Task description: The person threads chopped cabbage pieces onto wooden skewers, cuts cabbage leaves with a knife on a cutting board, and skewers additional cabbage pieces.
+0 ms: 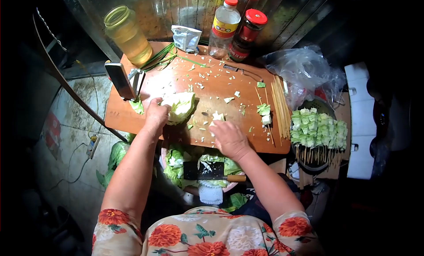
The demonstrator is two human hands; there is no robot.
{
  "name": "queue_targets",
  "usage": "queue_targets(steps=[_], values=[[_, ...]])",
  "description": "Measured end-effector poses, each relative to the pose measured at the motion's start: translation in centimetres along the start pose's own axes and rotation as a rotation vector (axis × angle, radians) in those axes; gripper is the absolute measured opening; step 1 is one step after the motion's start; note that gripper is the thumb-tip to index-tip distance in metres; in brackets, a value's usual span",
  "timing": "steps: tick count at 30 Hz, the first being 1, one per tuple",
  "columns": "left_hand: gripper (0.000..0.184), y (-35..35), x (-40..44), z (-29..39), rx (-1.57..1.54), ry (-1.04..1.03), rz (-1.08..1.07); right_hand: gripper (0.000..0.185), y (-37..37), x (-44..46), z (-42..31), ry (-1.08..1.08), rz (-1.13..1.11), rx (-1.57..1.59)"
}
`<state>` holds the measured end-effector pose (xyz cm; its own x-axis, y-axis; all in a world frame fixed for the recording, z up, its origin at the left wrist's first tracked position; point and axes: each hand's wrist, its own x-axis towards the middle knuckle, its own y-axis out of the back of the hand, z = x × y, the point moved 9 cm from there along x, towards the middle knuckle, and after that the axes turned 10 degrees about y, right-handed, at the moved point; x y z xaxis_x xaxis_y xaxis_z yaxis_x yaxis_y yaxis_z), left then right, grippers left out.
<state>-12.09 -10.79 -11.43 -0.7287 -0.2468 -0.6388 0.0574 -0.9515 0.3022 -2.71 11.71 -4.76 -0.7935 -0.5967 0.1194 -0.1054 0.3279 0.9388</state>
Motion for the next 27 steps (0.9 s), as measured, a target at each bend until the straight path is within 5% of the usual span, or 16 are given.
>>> queue_targets(steps=[1,3,4,6,7,9,12,13,18,21,27], values=[[0.052,0.1,0.4,-0.5,0.003,0.002,0.001,0.038,-0.7,-0.1,-0.5,-0.001,0.000,0.003],[0.052,0.6,-1.2,2.8,0.663,-0.383,0.291,0.027,-0.7,-0.4,-1.8,0.054,0.101,-0.097],[0.052,0.5,-1.8,2.9,0.664,-0.383,0.288,0.029,-0.7,-0.6,-2.0,0.047,0.093,-0.100],[0.055,-0.2,-7.3,6.6,0.783,-0.869,0.646,0.029,0.9,-1.1,-2.8,0.064,0.160,-0.087],[0.055,-0.7,-8.4,7.1,0.783,-0.871,0.642,0.030,2.2,-1.4,-3.4,0.084,0.229,-0.076],[0.056,-4.3,-7.9,6.0,0.481,-0.618,-0.021,0.026,3.1,-2.5,-4.2,0.079,0.250,-0.065],[0.060,-8.9,-9.0,2.4,0.632,-0.370,-0.283,0.016,0.0,-5.5,-4.0,-0.026,0.062,0.135],[0.058,-10.1,-9.4,1.8,0.647,-0.356,-0.353,0.015,-2.6,-7.0,-3.9,-0.081,-0.162,0.087],[0.050,-13.4,-6.2,-2.6,0.559,-0.343,-0.370,0.018,-10.8,-14.3,-2.8,-0.256,-0.606,0.019],[0.046,-14.1,-6.3,-3.5,0.372,-0.133,-0.475,0.017,-12.3,-15.9,-2.2,-0.270,-0.575,0.021],[0.053,-14.3,-5.7,-3.4,0.371,-0.141,-0.492,0.020,-14.3,-16.6,-1.6,-0.348,-0.587,0.117]])
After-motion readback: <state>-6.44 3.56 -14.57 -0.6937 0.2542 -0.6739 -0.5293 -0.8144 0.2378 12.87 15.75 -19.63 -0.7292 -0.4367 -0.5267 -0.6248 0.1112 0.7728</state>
